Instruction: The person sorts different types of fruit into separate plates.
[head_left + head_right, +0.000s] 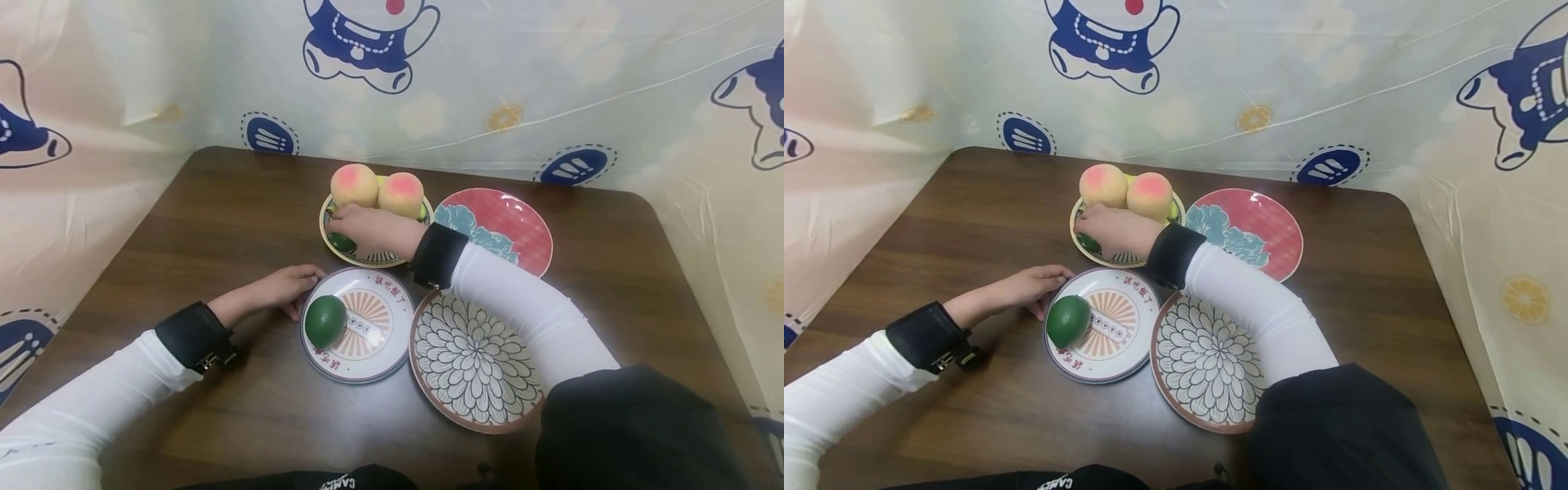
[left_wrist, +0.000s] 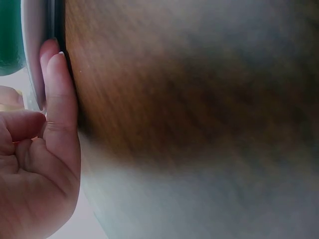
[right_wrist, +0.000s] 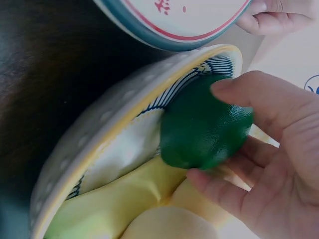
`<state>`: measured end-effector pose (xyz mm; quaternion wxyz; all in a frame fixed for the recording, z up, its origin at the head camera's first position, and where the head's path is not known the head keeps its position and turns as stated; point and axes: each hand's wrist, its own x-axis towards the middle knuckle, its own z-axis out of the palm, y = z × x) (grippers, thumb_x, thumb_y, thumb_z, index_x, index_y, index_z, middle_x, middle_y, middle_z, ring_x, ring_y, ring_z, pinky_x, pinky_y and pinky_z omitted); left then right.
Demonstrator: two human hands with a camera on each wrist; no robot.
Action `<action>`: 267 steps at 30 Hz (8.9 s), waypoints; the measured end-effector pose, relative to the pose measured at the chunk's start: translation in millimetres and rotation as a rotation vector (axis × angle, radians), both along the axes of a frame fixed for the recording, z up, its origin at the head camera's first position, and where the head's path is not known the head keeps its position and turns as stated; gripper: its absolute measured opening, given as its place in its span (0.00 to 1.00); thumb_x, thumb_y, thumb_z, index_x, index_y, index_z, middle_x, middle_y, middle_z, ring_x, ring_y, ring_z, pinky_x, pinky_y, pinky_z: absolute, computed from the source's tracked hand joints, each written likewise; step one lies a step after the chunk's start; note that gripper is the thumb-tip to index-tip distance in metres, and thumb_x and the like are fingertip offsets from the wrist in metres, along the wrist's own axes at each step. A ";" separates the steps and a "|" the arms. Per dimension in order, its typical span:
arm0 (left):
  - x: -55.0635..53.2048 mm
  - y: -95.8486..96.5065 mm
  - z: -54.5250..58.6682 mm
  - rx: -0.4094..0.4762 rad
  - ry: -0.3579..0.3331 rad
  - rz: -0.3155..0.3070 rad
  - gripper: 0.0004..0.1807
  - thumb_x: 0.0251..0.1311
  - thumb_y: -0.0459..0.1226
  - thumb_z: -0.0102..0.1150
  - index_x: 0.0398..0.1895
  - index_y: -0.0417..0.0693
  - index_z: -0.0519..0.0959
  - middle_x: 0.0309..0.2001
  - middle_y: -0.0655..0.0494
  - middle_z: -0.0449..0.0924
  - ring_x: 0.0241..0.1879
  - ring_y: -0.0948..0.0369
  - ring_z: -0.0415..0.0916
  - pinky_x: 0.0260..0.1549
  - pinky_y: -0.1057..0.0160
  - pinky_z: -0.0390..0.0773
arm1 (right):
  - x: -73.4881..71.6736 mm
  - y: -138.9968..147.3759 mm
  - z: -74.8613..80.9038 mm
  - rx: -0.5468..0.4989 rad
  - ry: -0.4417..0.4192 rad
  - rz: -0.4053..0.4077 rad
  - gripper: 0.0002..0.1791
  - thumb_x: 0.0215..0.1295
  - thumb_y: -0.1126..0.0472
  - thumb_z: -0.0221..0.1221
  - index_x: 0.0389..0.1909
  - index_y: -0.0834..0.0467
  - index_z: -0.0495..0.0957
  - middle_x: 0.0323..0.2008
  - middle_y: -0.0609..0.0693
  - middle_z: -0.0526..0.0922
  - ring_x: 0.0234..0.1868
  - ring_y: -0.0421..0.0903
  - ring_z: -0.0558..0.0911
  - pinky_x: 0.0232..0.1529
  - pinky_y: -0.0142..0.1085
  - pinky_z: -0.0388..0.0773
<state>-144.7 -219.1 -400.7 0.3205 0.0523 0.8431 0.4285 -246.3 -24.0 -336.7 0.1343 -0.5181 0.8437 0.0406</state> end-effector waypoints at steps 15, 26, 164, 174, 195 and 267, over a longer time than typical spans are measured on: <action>1.9 -0.2 2.5 0.000 -0.008 0.009 0.22 0.79 0.33 0.34 0.67 0.30 0.66 0.24 0.55 0.73 0.19 0.65 0.72 0.19 0.69 0.79 | -2.0 2.2 -2.7 -0.021 -0.099 -0.026 0.25 0.75 0.61 0.57 0.71 0.55 0.72 0.71 0.53 0.75 0.76 0.50 0.69 0.80 0.40 0.62; 1.8 -2.6 0.4 -0.015 -0.003 -0.005 0.21 0.78 0.34 0.35 0.67 0.33 0.67 0.23 0.55 0.73 0.19 0.65 0.73 0.19 0.69 0.79 | -0.1 8.7 -10.4 0.022 -0.224 -0.111 0.33 0.73 0.48 0.60 0.74 0.54 0.66 0.72 0.55 0.71 0.71 0.49 0.70 0.78 0.40 0.64; -63.9 50.9 77.9 -0.554 0.682 -0.231 0.54 0.52 0.50 0.75 0.77 0.40 0.59 0.71 0.34 0.64 0.65 0.40 0.68 0.61 0.37 0.78 | 131.7 318.9 -60.3 -0.401 -0.870 -0.707 0.17 0.78 0.57 0.52 0.39 0.67 0.80 0.21 0.45 0.82 0.22 0.37 0.79 0.24 0.31 0.78; -77.0 75.1 51.8 -0.721 0.730 -0.303 0.52 0.49 0.44 0.78 0.74 0.37 0.61 0.67 0.33 0.68 0.67 0.37 0.66 0.70 0.39 0.71 | 132.6 321.3 -58.3 -0.406 -0.862 -0.721 0.17 0.77 0.57 0.52 0.39 0.67 0.81 0.22 0.50 0.84 0.22 0.37 0.79 0.25 0.30 0.79; -52.4 75.8 108.5 -0.311 0.917 -0.225 0.45 0.46 0.41 0.78 0.70 0.43 0.68 0.66 0.40 0.68 0.61 0.44 0.69 0.57 0.41 0.80 | 130.4 323.3 -60.1 -0.416 -0.874 -0.754 0.16 0.77 0.57 0.53 0.40 0.67 0.80 0.22 0.49 0.85 0.21 0.38 0.80 0.24 0.32 0.79; -28.9 263.9 45.0 0.049 0.611 -1.211 0.60 0.43 0.54 0.82 0.79 0.58 0.57 0.77 0.54 0.60 0.76 0.58 0.59 0.76 0.57 0.64 | 131.9 324.0 -60.7 -0.471 -0.832 -0.718 0.15 0.77 0.58 0.52 0.37 0.66 0.79 0.20 0.58 0.82 0.21 0.36 0.77 0.24 0.32 0.78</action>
